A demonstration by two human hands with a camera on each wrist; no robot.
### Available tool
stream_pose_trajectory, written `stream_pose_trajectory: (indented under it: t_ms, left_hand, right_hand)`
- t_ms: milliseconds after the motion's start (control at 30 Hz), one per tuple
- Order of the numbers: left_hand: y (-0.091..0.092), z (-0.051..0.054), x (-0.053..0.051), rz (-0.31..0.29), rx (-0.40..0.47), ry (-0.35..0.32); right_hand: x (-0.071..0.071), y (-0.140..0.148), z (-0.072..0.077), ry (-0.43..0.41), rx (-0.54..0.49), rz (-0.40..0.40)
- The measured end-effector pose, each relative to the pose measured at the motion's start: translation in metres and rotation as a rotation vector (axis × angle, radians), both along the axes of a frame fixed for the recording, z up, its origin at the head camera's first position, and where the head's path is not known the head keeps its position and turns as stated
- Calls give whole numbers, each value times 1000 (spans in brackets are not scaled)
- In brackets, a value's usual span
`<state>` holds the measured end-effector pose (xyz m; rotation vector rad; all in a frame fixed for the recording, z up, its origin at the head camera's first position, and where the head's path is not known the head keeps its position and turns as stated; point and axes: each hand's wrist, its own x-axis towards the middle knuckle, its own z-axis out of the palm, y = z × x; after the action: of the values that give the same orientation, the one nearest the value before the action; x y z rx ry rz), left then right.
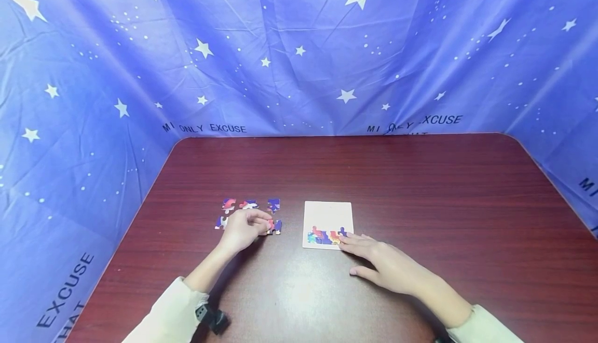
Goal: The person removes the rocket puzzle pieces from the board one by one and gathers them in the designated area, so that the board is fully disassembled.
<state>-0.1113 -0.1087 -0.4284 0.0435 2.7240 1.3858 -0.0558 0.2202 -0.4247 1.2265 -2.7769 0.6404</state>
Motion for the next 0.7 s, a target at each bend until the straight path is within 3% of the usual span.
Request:
stream_pose_trajectory:
  t_ms: [167, 700]
  left_hand:
    - [1, -1, 0, -6, -64, 89]
    - [0, 0, -1, -17, -109, 129]
  right_hand:
    - [1, 0, 0, 2, -8, -1]
    - [1, 0, 1, -4, 4, 0]
